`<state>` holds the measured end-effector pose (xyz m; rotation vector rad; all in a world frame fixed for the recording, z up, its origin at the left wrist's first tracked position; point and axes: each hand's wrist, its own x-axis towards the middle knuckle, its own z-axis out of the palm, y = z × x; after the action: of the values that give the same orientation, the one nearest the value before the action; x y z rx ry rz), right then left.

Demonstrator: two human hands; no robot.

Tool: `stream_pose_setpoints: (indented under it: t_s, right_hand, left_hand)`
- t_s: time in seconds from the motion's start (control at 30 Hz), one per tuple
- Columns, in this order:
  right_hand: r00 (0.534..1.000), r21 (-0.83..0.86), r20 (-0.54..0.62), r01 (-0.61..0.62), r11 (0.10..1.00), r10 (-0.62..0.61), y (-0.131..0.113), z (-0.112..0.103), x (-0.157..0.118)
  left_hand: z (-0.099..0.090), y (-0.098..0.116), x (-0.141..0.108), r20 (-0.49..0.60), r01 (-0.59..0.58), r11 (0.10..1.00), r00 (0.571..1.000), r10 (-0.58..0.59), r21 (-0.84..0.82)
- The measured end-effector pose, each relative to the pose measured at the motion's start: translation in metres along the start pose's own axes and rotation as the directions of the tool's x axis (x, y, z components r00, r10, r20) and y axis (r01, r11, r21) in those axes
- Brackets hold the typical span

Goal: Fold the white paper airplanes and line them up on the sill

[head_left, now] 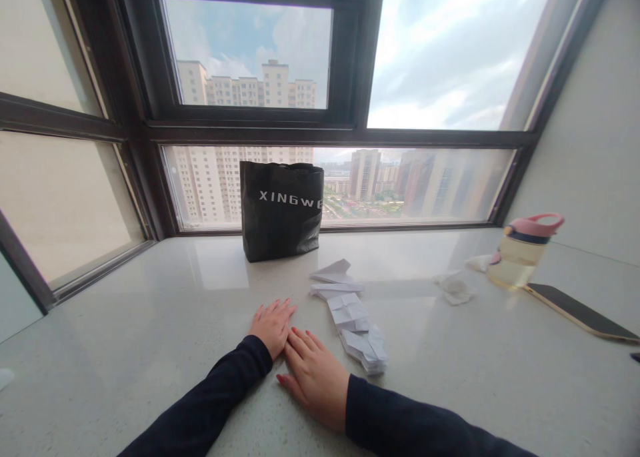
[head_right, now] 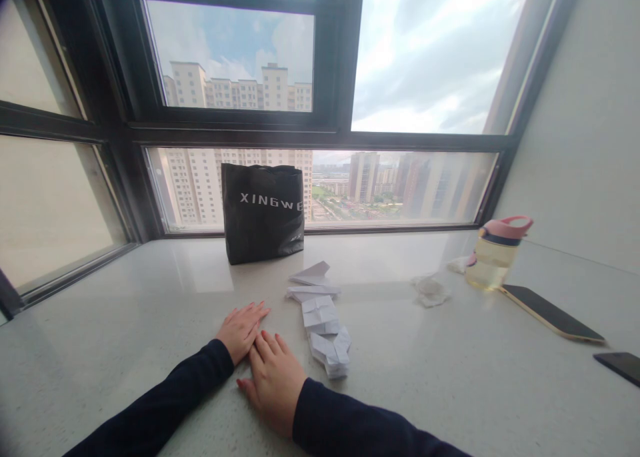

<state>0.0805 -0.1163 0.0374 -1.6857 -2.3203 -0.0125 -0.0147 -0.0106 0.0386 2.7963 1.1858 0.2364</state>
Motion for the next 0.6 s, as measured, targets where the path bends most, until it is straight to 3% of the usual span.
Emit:
stream_pose_setpoints:
  t_s: [0.6]
  right_hand:
    - [0.999, -0.026, -0.028, 0.021, 0.999, -0.022, 0.0017, 0.0046, 0.0008]
  left_hand:
    - [0.0033, -0.0024, 0.0012, -0.010, -0.004, 1.000, 1.000, 0.004, 0.005]
